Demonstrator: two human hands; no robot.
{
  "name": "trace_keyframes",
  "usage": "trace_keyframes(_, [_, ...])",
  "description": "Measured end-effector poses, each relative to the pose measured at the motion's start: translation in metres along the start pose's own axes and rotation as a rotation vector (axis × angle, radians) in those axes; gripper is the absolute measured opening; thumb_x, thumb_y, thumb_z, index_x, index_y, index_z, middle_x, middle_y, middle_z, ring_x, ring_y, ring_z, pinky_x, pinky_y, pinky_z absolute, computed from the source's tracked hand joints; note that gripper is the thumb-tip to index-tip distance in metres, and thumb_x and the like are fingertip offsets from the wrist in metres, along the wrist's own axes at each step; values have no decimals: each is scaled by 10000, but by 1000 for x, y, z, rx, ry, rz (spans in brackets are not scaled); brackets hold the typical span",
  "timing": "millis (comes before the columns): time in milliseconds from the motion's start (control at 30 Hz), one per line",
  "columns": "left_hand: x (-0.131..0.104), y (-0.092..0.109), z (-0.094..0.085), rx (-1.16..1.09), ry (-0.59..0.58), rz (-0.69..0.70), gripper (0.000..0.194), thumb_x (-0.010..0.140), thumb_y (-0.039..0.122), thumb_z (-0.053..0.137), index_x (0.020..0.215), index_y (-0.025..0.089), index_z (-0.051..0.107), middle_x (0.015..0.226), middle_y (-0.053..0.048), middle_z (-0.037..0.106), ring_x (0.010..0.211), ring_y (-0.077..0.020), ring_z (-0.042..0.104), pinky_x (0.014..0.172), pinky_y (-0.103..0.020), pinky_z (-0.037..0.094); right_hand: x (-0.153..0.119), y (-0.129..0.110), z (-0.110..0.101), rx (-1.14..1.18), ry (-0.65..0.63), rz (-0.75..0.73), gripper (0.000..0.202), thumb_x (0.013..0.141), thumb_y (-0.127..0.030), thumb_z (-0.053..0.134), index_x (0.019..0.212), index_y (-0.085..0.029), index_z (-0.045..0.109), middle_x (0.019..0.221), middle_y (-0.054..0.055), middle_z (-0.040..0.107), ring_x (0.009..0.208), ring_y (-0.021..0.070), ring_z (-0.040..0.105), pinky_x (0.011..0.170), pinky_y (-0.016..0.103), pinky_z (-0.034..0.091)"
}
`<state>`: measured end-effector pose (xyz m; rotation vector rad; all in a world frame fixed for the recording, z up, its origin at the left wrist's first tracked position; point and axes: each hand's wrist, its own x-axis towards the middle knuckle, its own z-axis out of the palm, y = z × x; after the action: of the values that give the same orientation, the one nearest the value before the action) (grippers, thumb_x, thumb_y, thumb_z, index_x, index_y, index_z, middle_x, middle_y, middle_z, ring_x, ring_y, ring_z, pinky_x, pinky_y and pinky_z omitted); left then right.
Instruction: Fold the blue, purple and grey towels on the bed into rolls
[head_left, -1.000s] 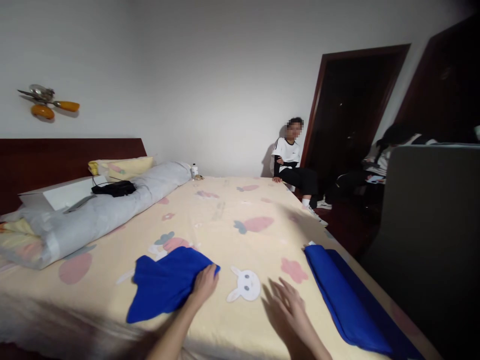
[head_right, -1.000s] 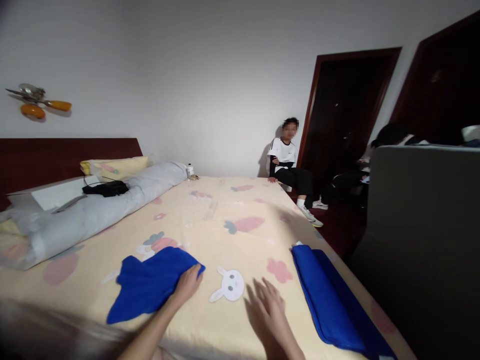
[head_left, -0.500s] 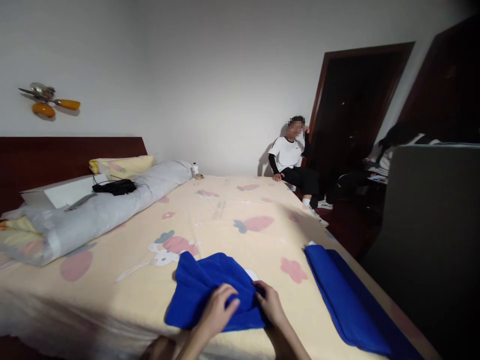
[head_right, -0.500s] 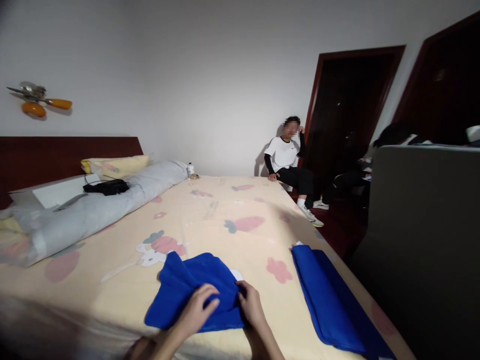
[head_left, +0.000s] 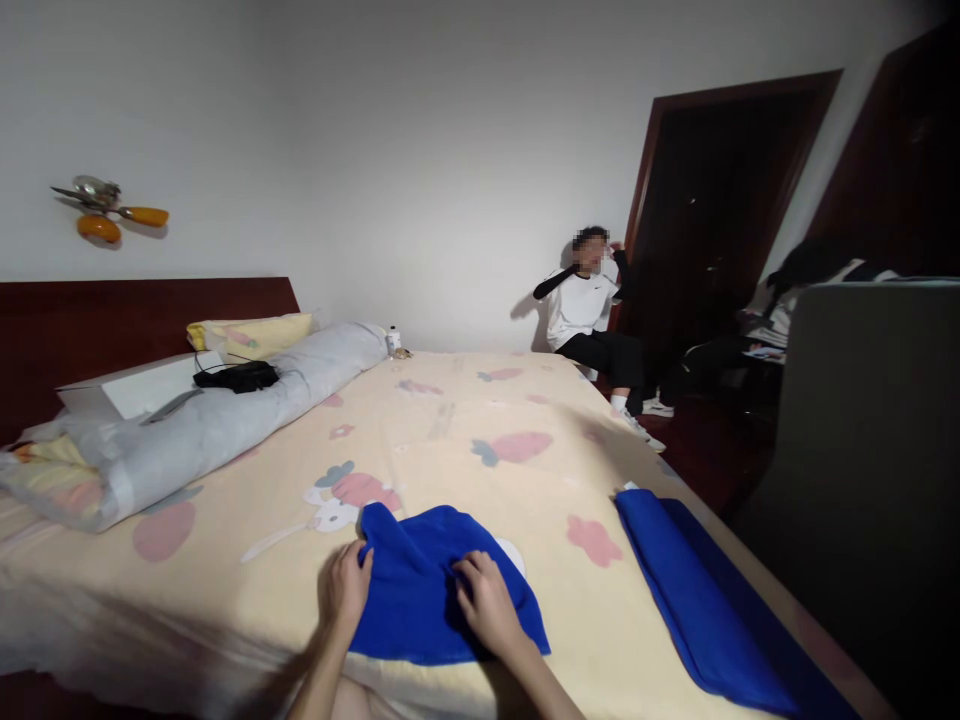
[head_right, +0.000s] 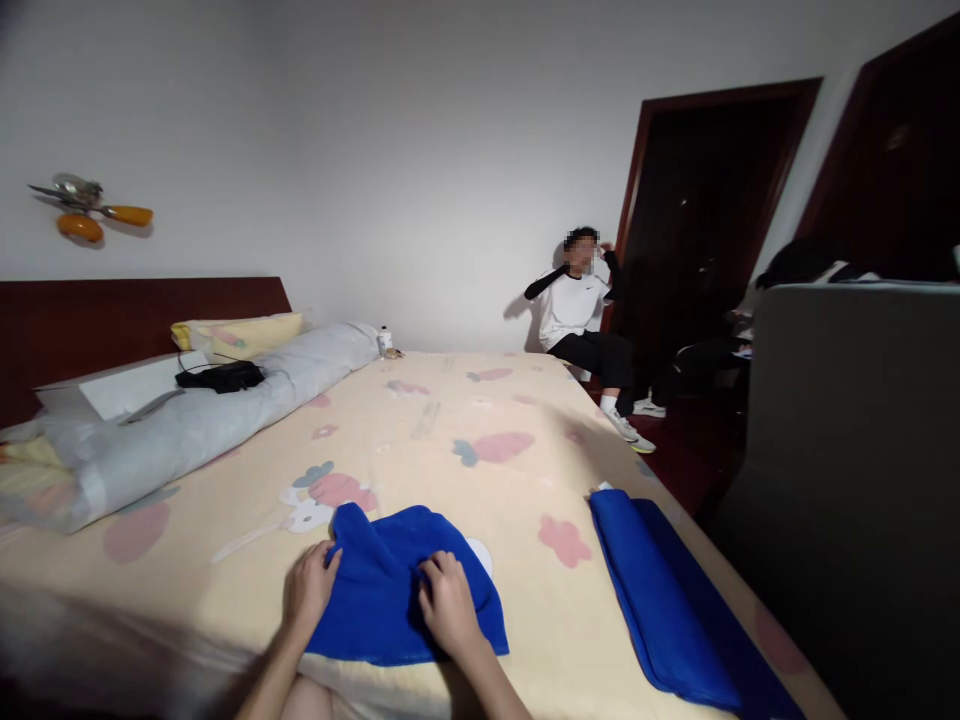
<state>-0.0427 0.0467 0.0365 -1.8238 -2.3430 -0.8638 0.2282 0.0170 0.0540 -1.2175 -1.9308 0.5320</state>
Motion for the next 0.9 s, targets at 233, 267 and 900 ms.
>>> trace_keyframes(233, [-12,34,2,-239,-3,240,251,882,259,483,928,226,727,916,-73,744,876,-220,693,801,-293,519,45,-14,47,417,-107,146,333,884,-386,462,981,-180,704,933,88,720,844,212,648,802,328,484])
trace_keyframes(267, [-14,39,2,-278,-34,256,254,879,250,480,924,225,729,914,-75,738,879,-221,690,804,-298,522,51,-15,56,443,-113,186,372,885,-434,454,938,-168,709,862,82,722,758,200,650,730,313,489])
trace_keyframes(900, [-6,49,21,-424,-317,-10,221,705,122,606,582,216,448,554,75,452,623,-124,534,631,-212,384,60,4,89,690,-109,483,444,672,-572,652,517,-178,518,458,-3,565,418,71,405,459,219,300])
